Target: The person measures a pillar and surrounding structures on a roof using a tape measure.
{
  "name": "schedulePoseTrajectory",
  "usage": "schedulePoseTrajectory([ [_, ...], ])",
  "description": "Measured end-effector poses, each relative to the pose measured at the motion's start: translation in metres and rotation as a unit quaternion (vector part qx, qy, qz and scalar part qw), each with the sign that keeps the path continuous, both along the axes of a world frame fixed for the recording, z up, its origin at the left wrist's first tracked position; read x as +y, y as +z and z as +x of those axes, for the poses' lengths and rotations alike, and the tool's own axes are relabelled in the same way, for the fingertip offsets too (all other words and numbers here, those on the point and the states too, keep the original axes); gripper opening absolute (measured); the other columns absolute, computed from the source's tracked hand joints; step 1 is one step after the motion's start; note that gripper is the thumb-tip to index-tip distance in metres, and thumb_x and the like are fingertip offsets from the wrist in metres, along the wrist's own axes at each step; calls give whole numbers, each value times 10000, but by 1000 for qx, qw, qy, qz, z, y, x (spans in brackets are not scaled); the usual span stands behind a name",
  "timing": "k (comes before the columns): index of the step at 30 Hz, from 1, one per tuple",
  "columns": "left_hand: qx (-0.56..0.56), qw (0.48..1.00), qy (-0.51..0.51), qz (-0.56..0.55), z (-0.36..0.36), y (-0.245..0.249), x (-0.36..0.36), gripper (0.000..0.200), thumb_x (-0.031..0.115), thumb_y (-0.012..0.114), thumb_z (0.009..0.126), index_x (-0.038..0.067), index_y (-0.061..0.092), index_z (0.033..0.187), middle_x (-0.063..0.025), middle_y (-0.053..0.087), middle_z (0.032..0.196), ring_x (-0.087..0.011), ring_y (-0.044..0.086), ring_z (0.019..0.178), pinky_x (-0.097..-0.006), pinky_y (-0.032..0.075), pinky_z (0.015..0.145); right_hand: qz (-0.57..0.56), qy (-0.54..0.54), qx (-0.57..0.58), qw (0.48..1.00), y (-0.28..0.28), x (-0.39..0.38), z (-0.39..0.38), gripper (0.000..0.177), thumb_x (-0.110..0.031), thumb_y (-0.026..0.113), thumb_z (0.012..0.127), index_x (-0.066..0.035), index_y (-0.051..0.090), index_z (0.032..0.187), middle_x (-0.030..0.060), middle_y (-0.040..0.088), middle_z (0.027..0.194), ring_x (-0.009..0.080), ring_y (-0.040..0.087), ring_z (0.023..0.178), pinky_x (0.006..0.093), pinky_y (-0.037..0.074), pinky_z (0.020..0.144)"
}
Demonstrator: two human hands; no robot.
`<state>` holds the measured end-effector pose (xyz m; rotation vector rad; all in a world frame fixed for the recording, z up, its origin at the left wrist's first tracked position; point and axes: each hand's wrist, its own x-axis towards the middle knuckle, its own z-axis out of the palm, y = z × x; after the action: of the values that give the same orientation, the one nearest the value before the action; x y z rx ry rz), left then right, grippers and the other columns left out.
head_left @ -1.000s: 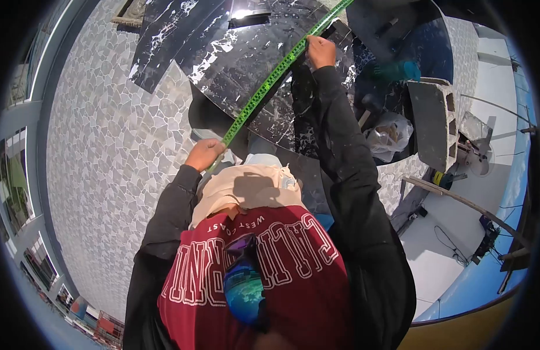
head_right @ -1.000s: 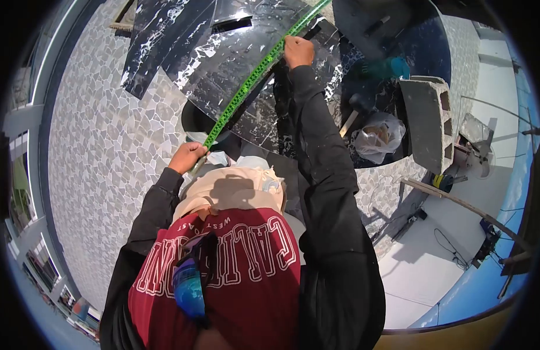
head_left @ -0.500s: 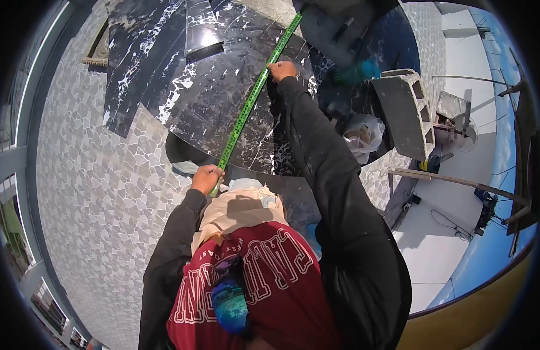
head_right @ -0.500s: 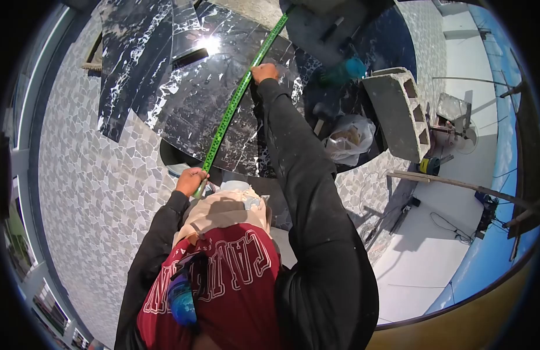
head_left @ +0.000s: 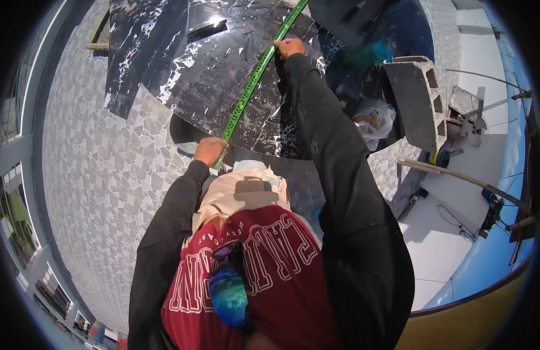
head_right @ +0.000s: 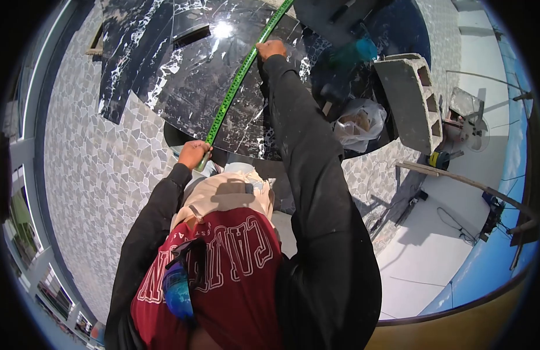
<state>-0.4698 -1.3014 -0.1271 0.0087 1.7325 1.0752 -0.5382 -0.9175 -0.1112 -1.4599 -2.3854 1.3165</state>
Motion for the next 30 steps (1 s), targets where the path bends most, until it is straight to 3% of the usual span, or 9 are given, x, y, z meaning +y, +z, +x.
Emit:
schedulePoseTrajectory([
  [2, -19, 999, 30, 23, 0, 3, 1, 162, 78, 552, 821, -29, 632, 729, -54, 619, 664, -119, 585, 577, -249, 462, 551, 72, 16, 4, 997, -34, 13, -4, 287, -326, 712, 751, -60, 664, 653, 37, 591, 531, 123, 564, 463, 280, 452, 491],
  [4, -5, 1000, 22, 0, 0, -3, 0, 159, 84, 560, 822, -36, 643, 758, -56, 627, 683, -120, 585, 580, -262, 463, 556, 70, 13, 12, 997, -29, 12, -4, 280, -330, 720, 740, -69, 668, 652, 32, 601, 537, 125, 575, 475, 270, 457, 503],
  [6, -7, 1000, 19, -16, 0, -5, 0, 234, 215, 576, 832, 21, 680, 750, -60, 638, 657, -140, 580, 575, -294, 447, 563, 91, 19, 11, 996, -46, 19, -7, 279, -333, 723, 737, -73, 669, 652, 27, 604, 540, 122, 579, 482, 264, 461, 510],
  [10, -40, 999, 21, -15, -2, 5, -8, 275, 246, 531, 860, 16, 676, 814, -74, 642, 693, -131, 584, 619, -279, 444, 598, 122, 11, -3, 992, -48, 20, -12, 277, -334, 731, 730, -74, 671, 654, 13, 611, 551, 111, 585, 496, 245, 470, 526],
  [14, -68, 997, 45, 7, 3, 3, -24, 217, 164, 526, 837, -8, 658, 847, -59, 638, 750, -125, 589, 643, -249, 459, 628, 114, -2, 5, 993, -48, 20, -14, 270, -326, 728, 739, -71, 676, 668, 10, 616, 562, 103, 587, 504, 237, 476, 536],
  [17, -11, 999, 34, 27, 6, 4, -23, 185, 167, 524, 815, 25, 642, 822, -24, 616, 695, -105, 548, 603, -265, 434, 583, 67, 6, -28, 997, -43, 21, -15, 252, -314, 727, 751, -70, 683, 701, 14, 630, 598, 103, 585, 503, 242, 480, 535],
  [24, 43, 999, 6, 6, 0, 3, -15, 134, 115, 572, 780, 14, 657, 804, 9, 599, 685, -71, 512, 609, -240, 414, 573, 86, -2, -15, 996, -62, 30, -18, 252, -317, 727, 747, -74, 682, 698, 17, 634, 606, 105, 592, 517, 243, 481, 545],
  [30, 73, 997, 4, 2, 0, -4, -15, 122, 118, 596, 792, 11, 656, 790, 25, 582, 668, -59, 492, 603, -238, 408, 569, 110, 14, -38, 993, -38, 18, -15, 266, -336, 731, 733, -76, 676, 709, 23, 644, 626, 120, 613, 550, 260, 494, 582],
])
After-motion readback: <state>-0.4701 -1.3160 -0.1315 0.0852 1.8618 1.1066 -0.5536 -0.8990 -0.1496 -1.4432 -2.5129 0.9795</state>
